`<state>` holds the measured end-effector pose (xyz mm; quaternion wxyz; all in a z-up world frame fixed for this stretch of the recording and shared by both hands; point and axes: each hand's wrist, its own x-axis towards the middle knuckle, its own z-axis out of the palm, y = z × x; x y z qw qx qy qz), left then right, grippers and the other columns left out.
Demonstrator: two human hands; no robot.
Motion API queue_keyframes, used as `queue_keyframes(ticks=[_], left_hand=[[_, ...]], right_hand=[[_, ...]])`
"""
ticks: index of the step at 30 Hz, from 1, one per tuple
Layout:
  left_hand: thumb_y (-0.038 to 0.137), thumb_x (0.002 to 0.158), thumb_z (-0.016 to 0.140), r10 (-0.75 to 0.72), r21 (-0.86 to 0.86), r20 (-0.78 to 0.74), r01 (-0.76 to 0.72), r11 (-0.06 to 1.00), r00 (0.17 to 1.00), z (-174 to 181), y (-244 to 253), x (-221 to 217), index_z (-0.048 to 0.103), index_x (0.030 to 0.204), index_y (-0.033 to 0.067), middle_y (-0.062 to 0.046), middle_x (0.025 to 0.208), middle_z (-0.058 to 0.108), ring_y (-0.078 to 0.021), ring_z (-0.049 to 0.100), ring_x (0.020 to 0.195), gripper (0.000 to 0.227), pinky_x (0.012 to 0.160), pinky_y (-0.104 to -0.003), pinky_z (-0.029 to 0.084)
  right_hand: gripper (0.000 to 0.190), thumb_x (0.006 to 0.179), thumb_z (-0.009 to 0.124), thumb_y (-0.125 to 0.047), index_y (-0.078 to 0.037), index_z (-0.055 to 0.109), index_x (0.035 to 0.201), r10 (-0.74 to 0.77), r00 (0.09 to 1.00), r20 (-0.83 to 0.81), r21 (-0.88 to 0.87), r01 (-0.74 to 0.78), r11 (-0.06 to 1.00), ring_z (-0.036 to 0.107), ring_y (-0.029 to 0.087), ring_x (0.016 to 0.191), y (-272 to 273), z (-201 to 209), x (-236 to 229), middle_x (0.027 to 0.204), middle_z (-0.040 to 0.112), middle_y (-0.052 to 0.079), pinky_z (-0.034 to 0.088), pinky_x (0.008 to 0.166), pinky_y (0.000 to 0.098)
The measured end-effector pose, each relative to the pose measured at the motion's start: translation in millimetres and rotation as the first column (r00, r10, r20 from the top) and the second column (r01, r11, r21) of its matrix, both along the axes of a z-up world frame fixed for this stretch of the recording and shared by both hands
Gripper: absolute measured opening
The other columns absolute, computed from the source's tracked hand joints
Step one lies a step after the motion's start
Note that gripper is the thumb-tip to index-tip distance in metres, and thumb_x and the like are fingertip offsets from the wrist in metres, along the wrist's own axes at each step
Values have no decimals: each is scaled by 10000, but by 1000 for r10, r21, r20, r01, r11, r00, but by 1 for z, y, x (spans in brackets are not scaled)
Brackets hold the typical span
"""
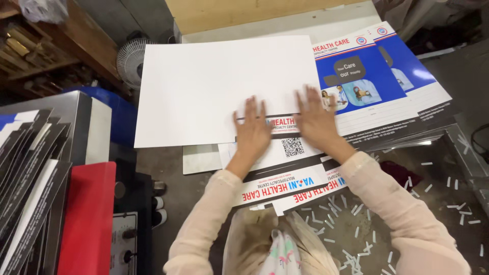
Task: The person inserts a white folded paper into a printed brochure sleeve labeled 'VAJNI HEALTH CARE' and places the completed unit onto a stack. This process is repeated multiple times, with the person picking up a new sleeve and paper, inserting the paper, and stacking the result.
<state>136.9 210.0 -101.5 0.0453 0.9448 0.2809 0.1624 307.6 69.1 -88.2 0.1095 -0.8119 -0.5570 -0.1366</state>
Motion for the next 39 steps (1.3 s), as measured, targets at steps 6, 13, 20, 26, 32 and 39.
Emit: queue_keyframes(ticks=[6, 13, 20, 26, 32, 39], left_hand=[[547, 957, 605, -62, -98, 3, 62, 993, 998, 16, 44, -73, 342, 1508, -74, -259, 1636, 216, -349, 182, 1518, 871, 1119, -657, 198], [111, 894, 755, 171, -561, 118, -76, 825, 978, 92, 33, -73, 710, 1145, 99, -171, 1185, 782, -272, 752, 1136, 255, 988, -284, 563], [-117, 850, 770, -99, -222, 950, 865, 451, 296, 209, -10, -65, 503, 857, 69, -138, 1374, 696, -276, 583, 1434, 325, 1208, -371, 482], [-54, 722, 720, -181, -208, 579, 359, 910, 795, 145, 32, -59, 692, 970, 84, -144, 1351, 691, -370, 698, 1074, 285, 915, -384, 541], [129, 796, 819, -347, -268, 518, 534, 802, 782, 48, -55, -93, 676, 1034, 44, -141, 1229, 647, -348, 683, 1036, 290, 880, -412, 550], [118, 847, 809, -162, -473, 380, 341, 812, 911, 23, -66, -83, 732, 989, 73, -100, 1061, 687, -288, 698, 896, 168, 796, -393, 563]], right_hand=[[665, 1053, 494, -436, 47, 420, 1504, -159, 987, -25, 53, 161, 986, 371, 377, 1478, -80, -14, 32, 1595, 387, 266, 239, 1087, 729], [211, 997, 601, 38, -13, 722, 1162, 355, 671, -651, 606, 177, 776, 671, 237, 884, -121, 61, -43, 1129, 677, 126, 546, 781, 282], [186, 1011, 742, -157, -238, 744, 1178, 397, 818, 417, 455, -566, 688, 609, 199, 1078, -202, 113, -150, 1171, 652, 3, 545, 892, 343], [263, 825, 718, -127, -127, 771, 1083, 581, 808, 98, 450, -557, 698, 717, 207, 932, -143, 99, -133, 1047, 781, 19, 539, 754, 354], [158, 811, 749, -76, -107, 786, 961, 475, 776, -414, 365, -337, 868, 682, 223, 806, -68, 59, -103, 903, 728, 26, 546, 698, 345], [166, 807, 737, -91, -128, 777, 963, 191, 589, -786, 87, -201, 976, 737, 211, 782, -47, 50, -85, 891, 761, 16, 566, 712, 342]])
